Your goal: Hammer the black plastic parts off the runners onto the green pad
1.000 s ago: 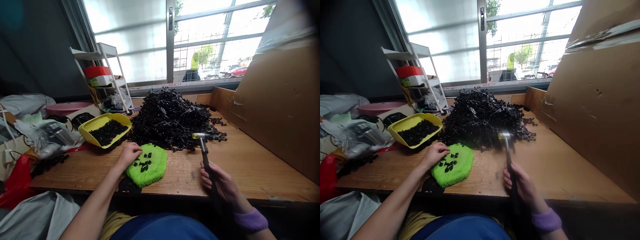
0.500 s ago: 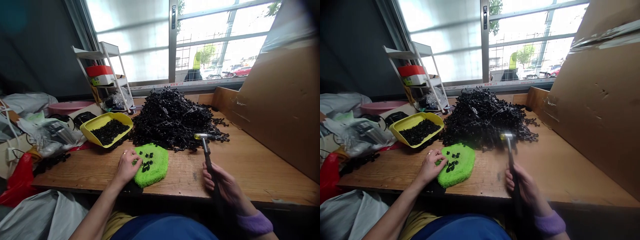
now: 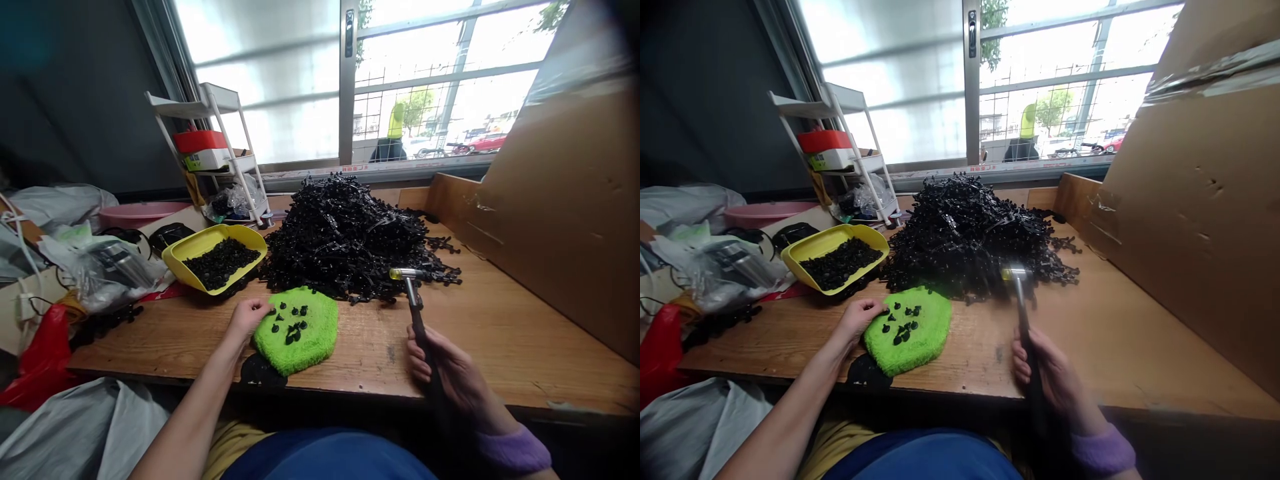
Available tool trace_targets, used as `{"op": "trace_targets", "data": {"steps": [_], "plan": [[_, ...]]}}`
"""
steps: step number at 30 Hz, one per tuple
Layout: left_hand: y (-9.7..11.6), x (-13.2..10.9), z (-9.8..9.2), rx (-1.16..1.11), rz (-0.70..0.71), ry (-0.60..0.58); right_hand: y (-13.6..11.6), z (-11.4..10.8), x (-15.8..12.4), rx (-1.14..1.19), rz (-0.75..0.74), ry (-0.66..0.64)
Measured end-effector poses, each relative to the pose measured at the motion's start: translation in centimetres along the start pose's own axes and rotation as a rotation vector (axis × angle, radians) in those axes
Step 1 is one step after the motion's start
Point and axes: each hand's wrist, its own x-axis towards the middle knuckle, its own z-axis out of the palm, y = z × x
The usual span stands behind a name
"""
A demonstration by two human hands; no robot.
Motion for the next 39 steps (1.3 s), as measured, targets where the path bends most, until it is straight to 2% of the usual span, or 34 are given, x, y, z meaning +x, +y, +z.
{"op": "trace_targets", "data": {"steps": [4, 7, 10, 12, 19, 22, 25, 28, 31, 34, 37, 39], "plan": [[-0.1, -0.4, 0.1, 0.012, 0.014, 0.076, 0.0, 0.0, -0.1, -0.003, 0.001, -0.005], [1.3, -1.0, -0.2, 0.125, 0.123, 0.107, 0.0, 0.0, -0.1, -0.007, -0.005, 0.001], [3.0, -1.6, -0.6, 0.434, 0.265, 0.012, 0.0, 0.1, 0.0, -0.001, -0.006, -0.002], [3.7, -1.8, -0.6, 0.588, 0.270, -0.042, 0.0, 0.1, 0.2, 0.006, -0.009, -0.015], [3.7, -1.5, -0.2, 0.652, 0.249, -0.148, -0.1, 0.1, 0.5, -0.003, -0.016, -0.038], [3.8, -1.6, -0.5, 0.760, 0.250, -0.056, 0.0, 0.1, 0.6, -0.012, -0.040, -0.048], [5.0, -0.8, -0.3, 0.791, 0.323, 0.040, 0.2, 0.0, 0.7, -0.020, -0.070, -0.041], [7.8, 1.6, 1.6, 0.712, 0.493, 0.012, 0.3, 0.0, 0.9, -0.014, -0.087, -0.032], [11.8, 4.9, 5.4, 0.683, 0.731, -0.028, 0.4, -0.1, 1.0, 0.001, -0.095, -0.042], [15.1, 7.8, 9.7, 0.845, 0.884, -0.004, 0.5, -0.3, 1.0, 0.020, -0.095, -0.049], [16.6, 9.5, 12.5, 1.009, 0.949, -0.039, 0.6, -0.5, 1.1, 0.030, -0.086, -0.048], [16.7, 9.8, 13.2, 1.038, 1.003, -0.075, 0.6, -0.5, 1.1, 0.027, -0.088, -0.048]]}}
